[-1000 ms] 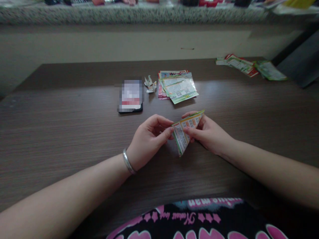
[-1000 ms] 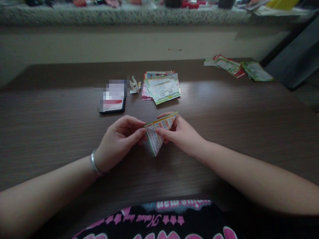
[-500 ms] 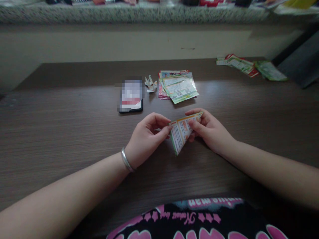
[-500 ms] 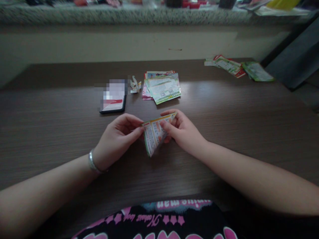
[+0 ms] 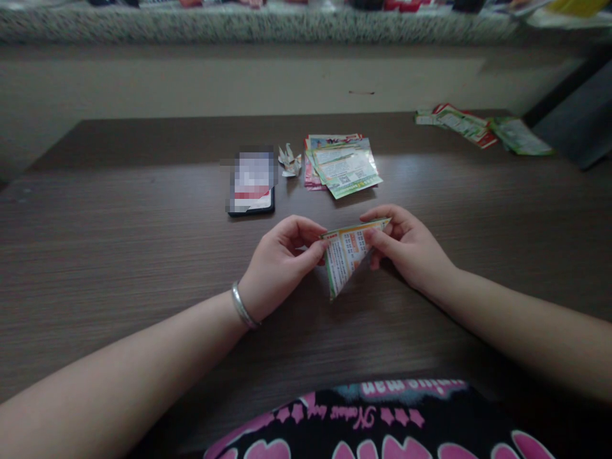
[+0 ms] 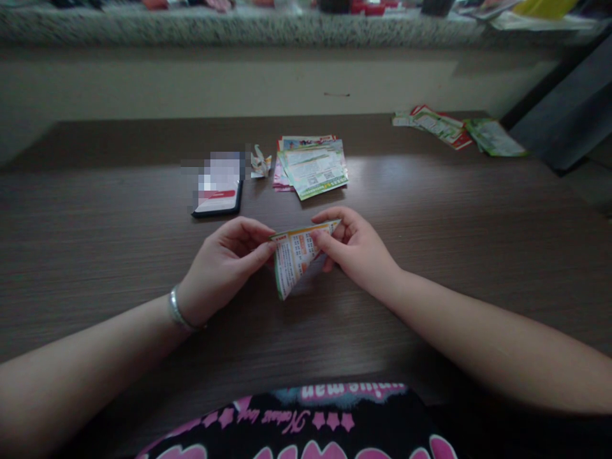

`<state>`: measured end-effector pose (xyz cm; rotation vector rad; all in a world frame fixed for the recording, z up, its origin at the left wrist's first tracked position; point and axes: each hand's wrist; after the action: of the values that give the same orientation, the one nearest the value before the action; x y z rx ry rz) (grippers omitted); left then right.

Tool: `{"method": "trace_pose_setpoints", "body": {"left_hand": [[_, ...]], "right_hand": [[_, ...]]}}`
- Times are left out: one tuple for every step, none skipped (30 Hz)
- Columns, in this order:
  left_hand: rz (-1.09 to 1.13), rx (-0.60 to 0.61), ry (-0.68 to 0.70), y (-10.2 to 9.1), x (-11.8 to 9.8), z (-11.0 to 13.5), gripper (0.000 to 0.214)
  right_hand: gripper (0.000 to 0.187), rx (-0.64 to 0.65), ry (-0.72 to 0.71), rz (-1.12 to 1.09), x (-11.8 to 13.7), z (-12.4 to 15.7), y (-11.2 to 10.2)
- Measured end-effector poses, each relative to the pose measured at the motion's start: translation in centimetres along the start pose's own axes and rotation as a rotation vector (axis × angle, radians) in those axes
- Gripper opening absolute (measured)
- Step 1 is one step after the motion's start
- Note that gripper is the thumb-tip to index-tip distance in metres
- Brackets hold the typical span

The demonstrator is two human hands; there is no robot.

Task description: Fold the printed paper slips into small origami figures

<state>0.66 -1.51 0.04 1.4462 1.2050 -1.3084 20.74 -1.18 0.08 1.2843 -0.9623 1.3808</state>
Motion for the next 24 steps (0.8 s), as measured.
{"method": "trace_pose_setpoints", "body": {"left_hand": [[-0.003, -0.002, -0.001, -0.02, 0.0, 0.01, 0.015], [-0.007, -0.002, 0.001, -0.04, -0.01, 0.02, 0.015], [-0.01, -0.002, 0.004, -0.06, -0.02, 0.02, 0.015], [-0.014, -0.003, 0.009, -0.08, -0.03, 0.03, 0.015], [-0.018, -0.005, 0.015, -0.1, -0.05, 0.03, 0.015], [-0.019, -0.006, 0.018, -0.11, -0.07, 0.02, 0.014], [-0.017, -0.009, 0.019, -0.12, -0.09, 0.01, 0.014], [-0.014, -0.011, 0.016, -0.12, -0.11, -0.01, 0.013], [-0.013, -0.012, 0.013, -0.13, -0.12, -0.02, 0.013], [-0.015, -0.012, 0.013, -0.13, -0.12, -0.03, 0.013], [-0.022, -0.011, 0.013, -0.14, -0.11, -0.04, 0.013], [-0.03, -0.01, 0.016, -0.15, -0.08, -0.03, 0.012], [-0.039, -0.008, 0.02, -0.16, -0.04, -0.02, 0.012], [-0.046, -0.007, 0.022, -0.18, 0.0, -0.01, 0.012], [-0.049, -0.008, 0.023, -0.19, 0.04, 0.0, 0.012], [-0.048, -0.008, 0.023, -0.19, 0.06, 0.01, 0.012], [-0.045, -0.008, 0.021, -0.19, 0.07, 0.01, 0.012], [-0.04, -0.007, 0.019, -0.18, 0.05, 0.01, 0.012], [-0.035, -0.006, 0.017, -0.17, 0.02, 0.0, 0.013], [-0.03, -0.006, 0.015, -0.14, -0.02, -0.01, 0.013], [-0.026, -0.004, 0.014, -0.12, -0.06, -0.01, 0.013], [-0.023, -0.005, 0.014, -0.1, -0.1, -0.02, 0.013], [-0.021, -0.006, 0.016, -0.08, -0.13, -0.01, 0.013], [-0.017, -0.005, 0.019, -0.07, -0.16, 0.01, 0.013]], "right_hand": [[0.028, 0.005, 0.009, -0.008, 0.02, 0.01, 0.03], [0.028, 0.011, 0.017, -0.017, 0.04, 0.02, 0.05], [0.028, 0.018, 0.024, -0.024, 0.07, 0.02, 0.07], [0.028, 0.022, 0.031, -0.031, 0.1, 0.01, 0.07], [0.028, 0.024, 0.036, -0.034, 0.13, 0.01, 0.05], [0.029, 0.023, 0.039, -0.034, 0.14, 0.0, 0.03], [0.028, 0.02, 0.04, -0.025, 0.15, -0.01, -0.02], [0.027, 0.012, 0.038, -0.008, 0.15, -0.01, -0.08], [0.026, 0.002, 0.033, 0.018, 0.13, -0.03, -0.14], [0.024, -0.009, 0.026, 0.046, 0.1, -0.04, -0.22], [0.023, -0.019, 0.021, 0.073, 0.07, -0.05, -0.29], [0.022, -0.027, 0.018, 0.092, 0.05, -0.07, -0.35], [0.022, -0.032, 0.016, 0.104, 0.03, -0.08, -0.39], [0.021, -0.035, 0.015, 0.11, 0.03, -0.09, -0.42], [0.021, -0.037, 0.014, 0.112, 0.04, -0.09, -0.42], [0.021, -0.039, 0.013, 0.116, 0.07, -0.08, -0.4], [0.02, -0.042, 0.01, 0.123, 0.11, -0.07, -0.37], [0.02, -0.047, 0.008, 0.135, 0.15, -0.06, -0.33], [0.019, -0.054, 0.008, 0.149, 0.19, -0.05, -0.3], [0.019, -0.062, 0.01, 0.164, 0.22, -0.04, -0.27], [0.019, -0.069, 0.013, 0.178, 0.24, -0.03, -0.26], [0.019, -0.074, 0.013, 0.191, 0.25, -0.03, -0.26], [0.02, -0.075, 0.012, 0.2, 0.24, -0.02, -0.27], [0.02, -0.073, 0.01, 0.205, 0.23, -0.01, -0.28]]}}
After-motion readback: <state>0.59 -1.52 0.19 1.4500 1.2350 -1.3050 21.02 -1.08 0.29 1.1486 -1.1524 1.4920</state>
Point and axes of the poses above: each hand's wrist, its own z-axis away from the middle knuckle, its own y-axis out of the palm, x = y × z, and after that the axes turned 4 degrees about y, right-handed
